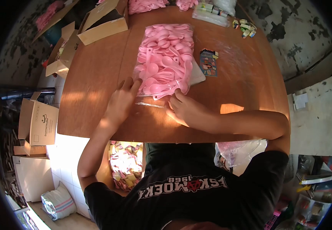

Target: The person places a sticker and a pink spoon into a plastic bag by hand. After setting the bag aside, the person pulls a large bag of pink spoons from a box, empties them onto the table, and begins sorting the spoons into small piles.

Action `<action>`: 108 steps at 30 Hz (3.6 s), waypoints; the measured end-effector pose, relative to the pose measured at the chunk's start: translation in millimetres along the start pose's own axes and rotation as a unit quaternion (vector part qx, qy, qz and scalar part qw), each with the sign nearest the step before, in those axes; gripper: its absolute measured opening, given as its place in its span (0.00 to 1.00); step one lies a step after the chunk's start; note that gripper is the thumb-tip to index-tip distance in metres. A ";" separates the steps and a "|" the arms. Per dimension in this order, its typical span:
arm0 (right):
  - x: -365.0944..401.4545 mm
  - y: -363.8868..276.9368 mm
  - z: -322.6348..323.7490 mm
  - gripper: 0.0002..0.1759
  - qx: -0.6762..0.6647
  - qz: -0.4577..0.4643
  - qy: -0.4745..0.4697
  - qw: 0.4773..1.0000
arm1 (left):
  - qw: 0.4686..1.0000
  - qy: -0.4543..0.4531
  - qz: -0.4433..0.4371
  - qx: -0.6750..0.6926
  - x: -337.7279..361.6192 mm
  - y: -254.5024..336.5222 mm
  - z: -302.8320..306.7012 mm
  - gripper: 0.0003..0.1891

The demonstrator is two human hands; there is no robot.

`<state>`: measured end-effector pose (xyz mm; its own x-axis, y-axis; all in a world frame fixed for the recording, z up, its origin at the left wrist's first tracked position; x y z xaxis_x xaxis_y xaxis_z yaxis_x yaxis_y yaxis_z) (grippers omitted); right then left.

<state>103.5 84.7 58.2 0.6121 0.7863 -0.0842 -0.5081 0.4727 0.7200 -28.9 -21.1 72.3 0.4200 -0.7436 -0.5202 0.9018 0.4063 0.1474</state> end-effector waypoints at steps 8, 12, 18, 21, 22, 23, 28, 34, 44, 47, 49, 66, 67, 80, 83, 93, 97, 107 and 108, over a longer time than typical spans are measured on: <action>34.9 19.4 4.9 0.12 -0.094 -0.126 0.142 0.977 | 0.980 -0.080 0.177 0.033 27.2 -34.8 -13.5 0.23; 36.3 41.5 -31.6 0.11 -0.144 -0.246 0.156 0.946 | 0.981 -0.059 0.162 0.084 11.7 -16.4 -15.4 0.24; 23.3 75.8 -56.3 0.16 -0.351 -0.462 0.262 0.771 | 0.946 0.003 0.229 0.231 -13.7 -7.8 -24.3 0.27; 14.7 94.5 -60.7 0.17 -0.336 -0.481 0.314 0.747 | 0.925 0.083 0.195 0.315 -36.0 -1.3 -20.7 0.27; 10.6 98.7 -63.1 0.17 -0.335 -0.481 0.314 0.747 | 0.910 0.100 0.204 0.346 -44.2 -4.6 -22.6 0.26; 8.9 105.6 -65.4 0.17 -0.336 -0.488 0.329 0.735 | 0.895 0.116 0.211 0.376 -53.6 -8.7 -24.8 0.26; 2.9 141.4 -93.8 0.16 -0.322 -0.533 0.360 0.695 | 0.908 0.180 0.192 0.327 -97.7 -34.8 -40.8 0.24; -0.4 176.5 -138.3 0.15 -0.254 -0.573 0.344 0.699 | 0.918 0.234 0.152 0.282 -150.7 -74.4 -72.2 0.21; 18.4 206.0 -187.1 0.15 -0.231 -0.624 0.300 0.683 | 0.928 0.191 0.200 0.251 -188.6 -96.2 -114.6 0.20; 24.2 203.7 -191.8 0.17 -0.273 -0.574 0.316 0.704 | 0.930 0.200 0.178 0.251 -178.3 -91.8 -115.6 0.20; 22.5 193.4 -182.6 0.22 -0.322 -0.536 0.301 0.720 | 0.928 0.192 0.195 0.252 -172.5 -91.9 -115.1 0.21; 26.1 103.9 -161.8 0.26 -0.138 -0.566 0.164 0.796 | 0.709 0.172 0.458 0.508 -193.5 -124.4 -120.2 0.12; 23.9 99.4 -160.7 0.24 -0.092 -0.548 0.157 0.816 | 0.678 0.183 0.473 0.532 -195.5 -126.7 -118.3 0.10; 43.3 56.2 -91.2 0.23 -0.313 -0.450 0.139 0.825 | 0.629 0.191 0.488 0.574 -209.9 -148.5 -135.1 0.11; 48.0 53.8 -87.0 0.21 -0.314 -0.445 0.148 0.826 | 0.629 0.187 0.477 0.584 -210.2 -146.4 -136.9 0.12; 51.4 100.1 -124.7 0.34 -0.370 -0.604 0.021 0.706 | 0.722 -0.001 0.412 0.556 -160.6 -92.2 -100.6 0.22; 46.2 82.5 -131.9 0.37 -0.404 -0.589 0.013 0.700 | 0.805 -0.039 0.361 0.469 -124.9 -82.2 -82.7 0.35; 52.7 68.0 -116.6 0.40 -0.454 -0.557 0.018 0.695 | 0.971 0.160 0.074 0.160 -33.2 13.3 -7.4 0.27; 52.4 70.8 -116.8 0.41 -0.448 -0.561 -0.016 0.696 | 0.982 0.072 0.076 0.157 -23.4 25.9 -18.8 0.20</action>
<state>28.9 205.8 24.3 0.9338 -0.2806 -0.2220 0.1356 0.8518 -0.5059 -17.3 16.9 72.5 0.5532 -0.5958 -0.5822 0.8267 0.3063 0.4720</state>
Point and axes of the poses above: each hand's wrist, its own x-axis away from the middle knuckle, its own z-axis out of the back of the hand, y = z × x, the point moved 7 cm from there along -x, towards the middle knuckle, and after that the axes turned 13 degrees about y, right-handed, at the moved point
